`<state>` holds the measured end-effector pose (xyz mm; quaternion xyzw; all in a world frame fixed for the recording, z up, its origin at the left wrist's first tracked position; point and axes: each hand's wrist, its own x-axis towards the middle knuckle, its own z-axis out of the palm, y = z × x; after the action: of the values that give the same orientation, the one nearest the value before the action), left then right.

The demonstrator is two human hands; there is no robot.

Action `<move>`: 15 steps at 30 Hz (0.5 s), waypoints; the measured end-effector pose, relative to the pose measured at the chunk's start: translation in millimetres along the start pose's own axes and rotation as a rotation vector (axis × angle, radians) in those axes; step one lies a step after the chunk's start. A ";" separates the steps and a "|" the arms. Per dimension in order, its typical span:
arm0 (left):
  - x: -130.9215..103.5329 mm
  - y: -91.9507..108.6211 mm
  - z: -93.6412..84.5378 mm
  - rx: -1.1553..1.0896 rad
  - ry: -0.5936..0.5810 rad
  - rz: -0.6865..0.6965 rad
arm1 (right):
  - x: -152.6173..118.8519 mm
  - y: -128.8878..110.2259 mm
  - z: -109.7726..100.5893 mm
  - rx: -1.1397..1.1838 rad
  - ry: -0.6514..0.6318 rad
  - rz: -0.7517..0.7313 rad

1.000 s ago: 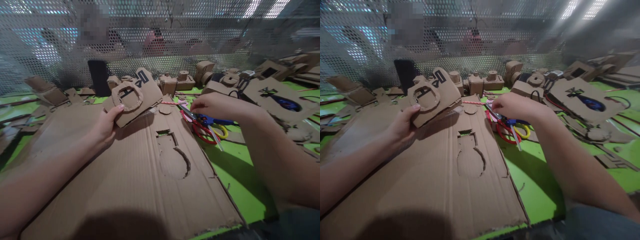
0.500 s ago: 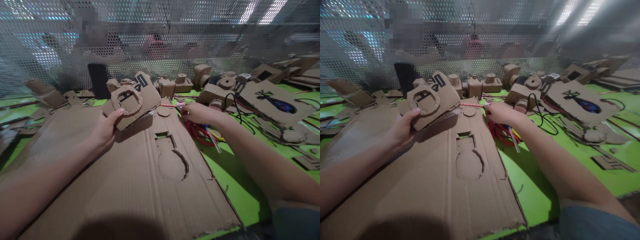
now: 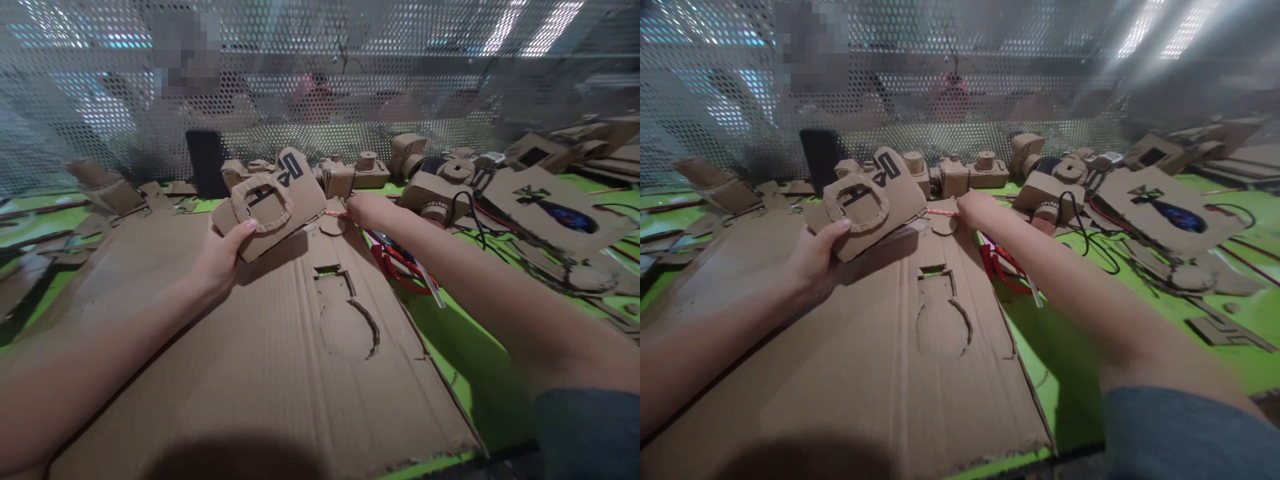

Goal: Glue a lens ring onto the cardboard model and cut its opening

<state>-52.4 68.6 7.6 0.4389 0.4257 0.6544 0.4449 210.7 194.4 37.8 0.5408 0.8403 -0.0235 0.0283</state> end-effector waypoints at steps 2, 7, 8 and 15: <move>1.4 -0.2 2.2 -0.020 0.072 0.045 | 0.2 -5.0 -2.5 -0.033 -0.019 0.043; 7.0 -0.9 1.5 -0.062 0.121 0.063 | -21.6 3.4 -24.5 0.003 0.048 0.040; 8.1 -1.1 0.9 -0.071 0.140 0.061 | -28.2 7.8 -31.3 0.048 0.097 0.048; 10.7 -4.0 -1.5 -0.080 0.165 0.059 | -74.6 19.7 -62.9 0.943 0.608 0.101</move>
<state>-55.3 79.6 5.5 0.3780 0.4212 0.7176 0.4059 258.1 139.3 105.8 0.5167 0.6823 -0.2384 -0.4590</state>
